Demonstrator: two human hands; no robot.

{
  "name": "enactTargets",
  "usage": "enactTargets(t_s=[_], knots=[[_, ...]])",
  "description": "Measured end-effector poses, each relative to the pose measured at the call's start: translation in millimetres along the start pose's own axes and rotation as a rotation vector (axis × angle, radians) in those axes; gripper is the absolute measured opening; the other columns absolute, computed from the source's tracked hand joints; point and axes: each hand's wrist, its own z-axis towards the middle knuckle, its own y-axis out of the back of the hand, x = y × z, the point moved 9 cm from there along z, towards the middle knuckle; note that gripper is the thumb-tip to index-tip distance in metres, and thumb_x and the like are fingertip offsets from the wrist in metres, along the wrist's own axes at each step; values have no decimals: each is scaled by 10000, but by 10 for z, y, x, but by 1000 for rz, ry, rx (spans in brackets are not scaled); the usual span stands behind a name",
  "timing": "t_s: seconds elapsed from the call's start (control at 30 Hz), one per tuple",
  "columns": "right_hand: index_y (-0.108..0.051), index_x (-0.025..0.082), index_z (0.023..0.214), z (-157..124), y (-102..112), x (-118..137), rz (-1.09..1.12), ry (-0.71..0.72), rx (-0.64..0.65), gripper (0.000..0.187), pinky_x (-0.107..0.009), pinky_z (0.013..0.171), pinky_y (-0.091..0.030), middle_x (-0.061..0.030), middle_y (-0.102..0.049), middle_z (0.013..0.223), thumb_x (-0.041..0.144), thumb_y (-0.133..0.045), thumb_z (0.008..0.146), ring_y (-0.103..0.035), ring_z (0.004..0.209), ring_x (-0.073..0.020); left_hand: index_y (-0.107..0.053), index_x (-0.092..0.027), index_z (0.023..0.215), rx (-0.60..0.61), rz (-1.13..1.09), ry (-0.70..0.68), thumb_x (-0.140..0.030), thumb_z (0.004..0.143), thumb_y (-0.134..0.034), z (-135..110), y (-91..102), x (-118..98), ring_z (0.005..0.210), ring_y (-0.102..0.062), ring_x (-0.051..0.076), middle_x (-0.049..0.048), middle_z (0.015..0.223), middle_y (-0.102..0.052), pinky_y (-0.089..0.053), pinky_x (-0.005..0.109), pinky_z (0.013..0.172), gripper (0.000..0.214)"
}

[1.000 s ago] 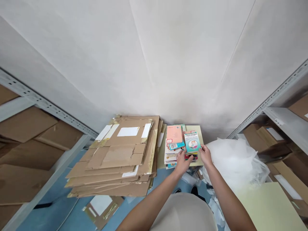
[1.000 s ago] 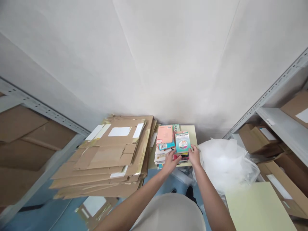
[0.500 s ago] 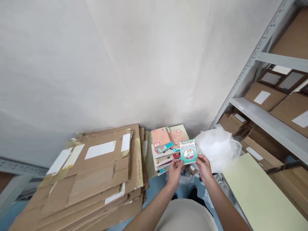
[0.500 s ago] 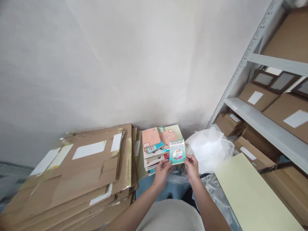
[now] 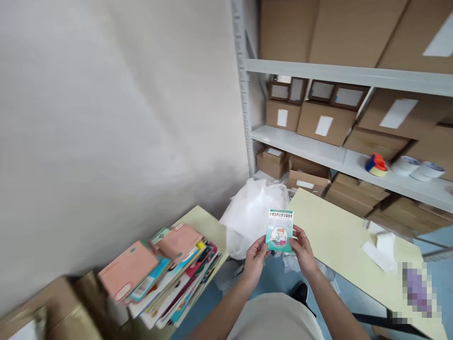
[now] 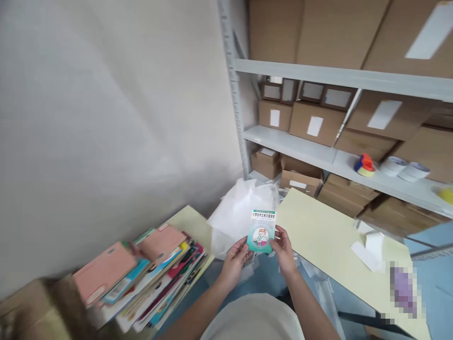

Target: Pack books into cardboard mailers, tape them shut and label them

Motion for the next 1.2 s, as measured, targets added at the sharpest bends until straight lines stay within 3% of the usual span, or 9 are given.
enactTargets(t_s=[0.3,0.43,0.53,0.7,0.9,1.07,1.2], knots=[[-653,235,1075,264,1620,589,38,16,-238,587,-383,750,-550,-77,-731,974,594,-785,629,-680,883,-264,-708,-193,1109,233,169,116,-539,635,-790,364,-1424,573,896,-659,201,115,1103,-716,-497,283,765,592],[-663,245,1083,370,2162,764,33,0,-259,596,-406,754,-570,-73,-739,983,588,-799,615,-692,899,-270,-705,-195,1107,270,203,139,-559,643,-775,420,-1842,771,895,-647,207,119,1096,-712,-491,293,763,594],[-663,255,1087,421,2456,809,21,-48,-269,604,-417,752,-584,-57,-740,958,563,-823,593,-704,882,-267,-702,-203,1101,290,234,169,-561,642,-769,442,-2069,893,931,-637,214,123,1142,-694,-481,287,762,586],[-671,255,1072,463,2748,816,48,-75,-294,561,-444,776,-599,-55,-743,981,523,-827,605,-718,879,-266,-697,-202,1048,362,329,198,-508,659,-747,525,-2353,955,916,-630,209,102,1049,-701,-459,288,764,498],[-675,237,1050,617,2928,881,22,-64,-309,589,-442,756,-600,-58,-744,927,539,-836,571,-718,834,-260,-683,-196,989,454,434,167,-395,627,-761,666,-2636,895,802,-618,180,76,951,-707,-454,286,715,421],[-685,240,1066,790,2999,1023,-25,-37,-349,593,-398,727,-591,-44,-712,926,522,-835,566,-703,798,-232,-696,-193,968,477,413,167,-390,619,-791,820,-2725,871,808,-623,186,80,913,-714,-472,293,708,412],[-698,250,1065,862,2997,1105,-4,-12,-383,490,-381,741,-574,-45,-677,998,473,-771,634,-694,795,-212,-706,-198,1002,505,355,245,-469,613,-814,922,-2736,891,846,-626,184,86,971,-715,-473,294,745,487]])
